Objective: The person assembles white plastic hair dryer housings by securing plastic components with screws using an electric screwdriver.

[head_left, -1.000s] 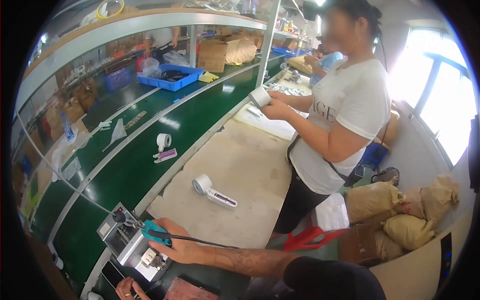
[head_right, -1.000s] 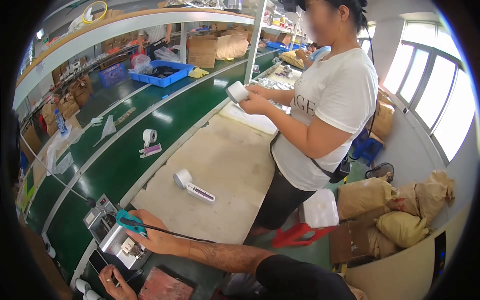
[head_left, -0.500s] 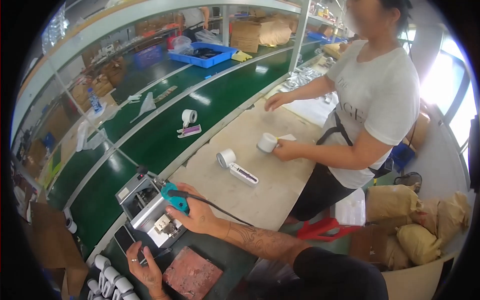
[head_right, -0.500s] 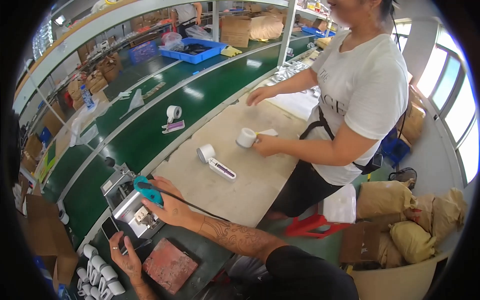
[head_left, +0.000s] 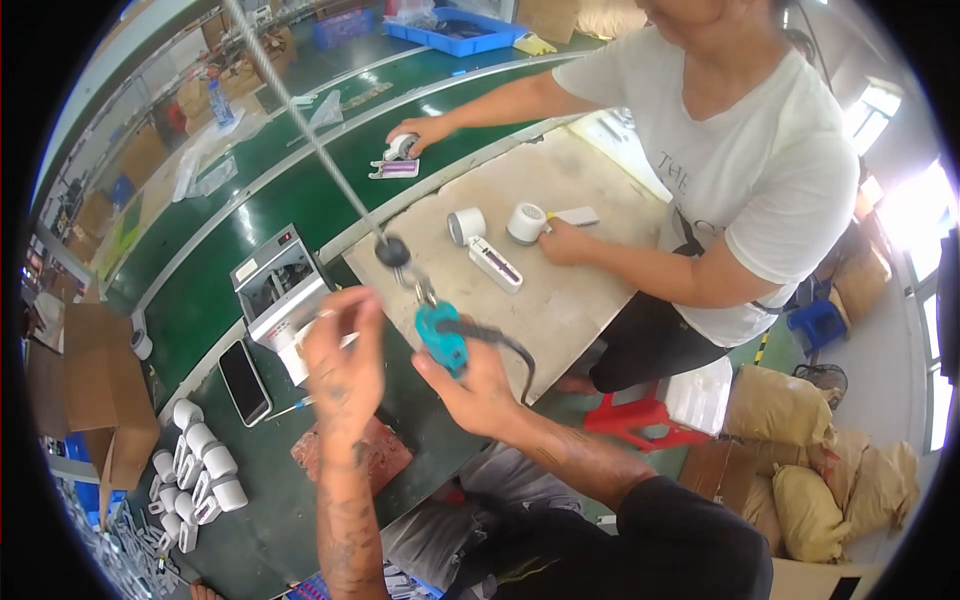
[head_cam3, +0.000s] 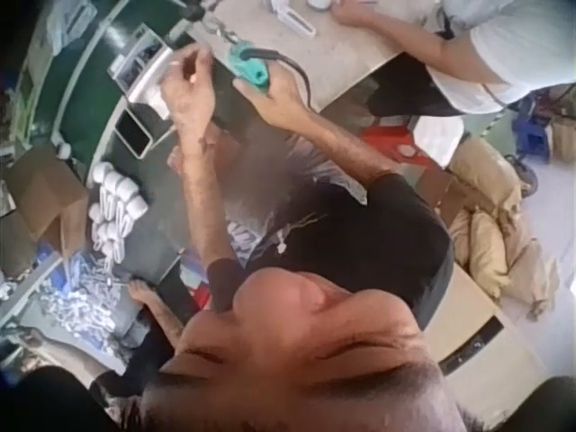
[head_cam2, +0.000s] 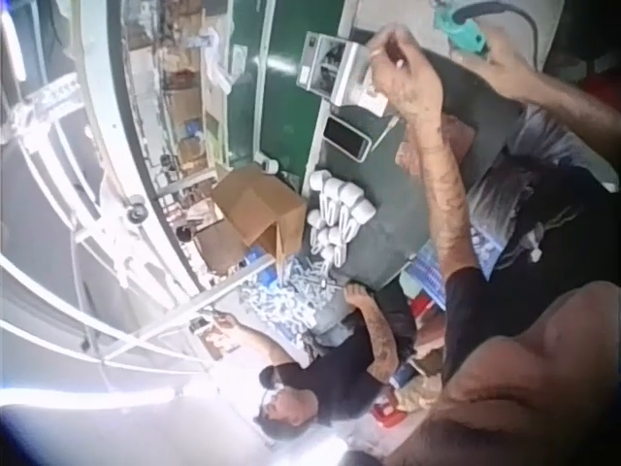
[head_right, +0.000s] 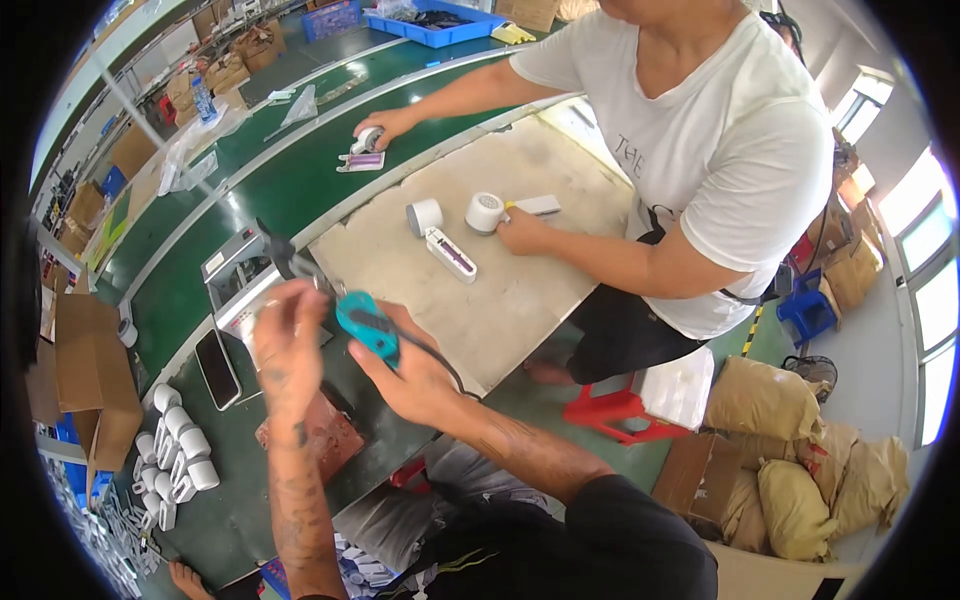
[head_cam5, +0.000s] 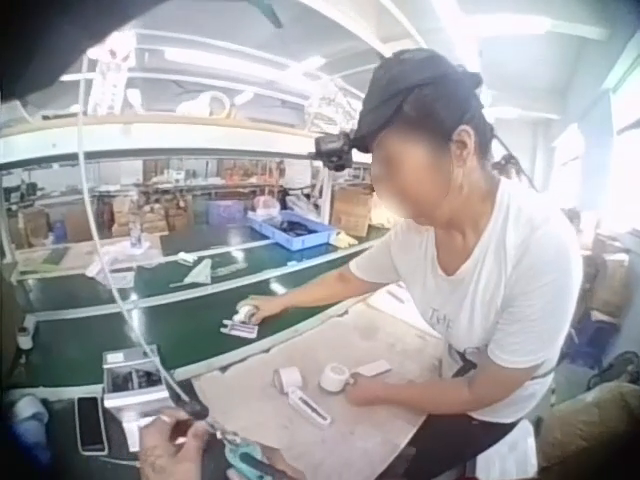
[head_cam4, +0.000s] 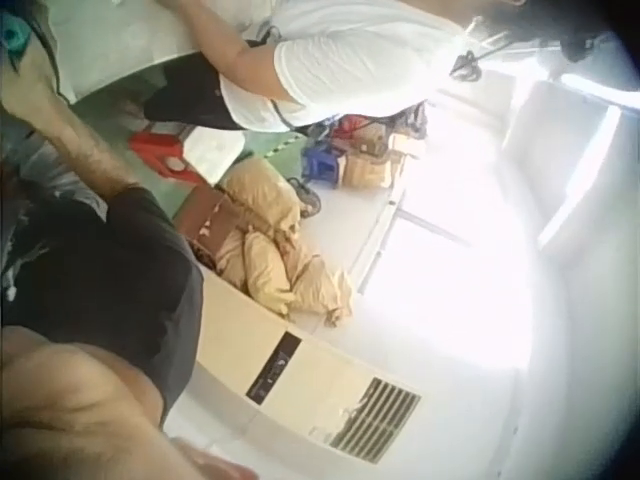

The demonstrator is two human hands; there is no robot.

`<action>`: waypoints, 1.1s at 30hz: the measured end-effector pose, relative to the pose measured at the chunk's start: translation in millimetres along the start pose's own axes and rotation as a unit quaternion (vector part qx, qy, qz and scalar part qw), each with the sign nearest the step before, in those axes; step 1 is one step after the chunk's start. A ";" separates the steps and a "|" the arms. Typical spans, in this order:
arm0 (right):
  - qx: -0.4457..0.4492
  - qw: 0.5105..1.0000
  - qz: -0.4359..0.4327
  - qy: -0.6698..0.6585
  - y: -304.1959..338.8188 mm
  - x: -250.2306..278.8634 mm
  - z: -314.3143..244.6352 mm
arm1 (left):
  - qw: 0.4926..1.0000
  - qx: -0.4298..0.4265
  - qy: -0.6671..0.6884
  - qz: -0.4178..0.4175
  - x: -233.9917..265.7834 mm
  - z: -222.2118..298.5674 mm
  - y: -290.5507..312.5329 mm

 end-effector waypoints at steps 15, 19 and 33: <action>-0.065 0.996 0.030 0.061 49.7 55.6 -17.5 | 0.986 -0.036 -0.153 -0.061 -139.5 -114.8 -66.5; -0.057 0.997 0.020 0.046 43.9 67.1 -19.4 | 0.988 -0.071 -0.121 -0.067 -94.1 -68.9 -33.0; -0.106 0.971 -0.003 -0.215 12.2 -8.5 -9.6 | 0.962 -0.109 -0.242 -0.060 66.6 4.1 77.8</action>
Point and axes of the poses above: each hand's wrist, its own y-axis away from the middle knuckle, its own x-axis out of the back of the hand, z = x × y, the point moved 4 cm from there along -y, towards the middle knuckle, and after that the axes turned 6 degrees about y, right-handed, at the moved point
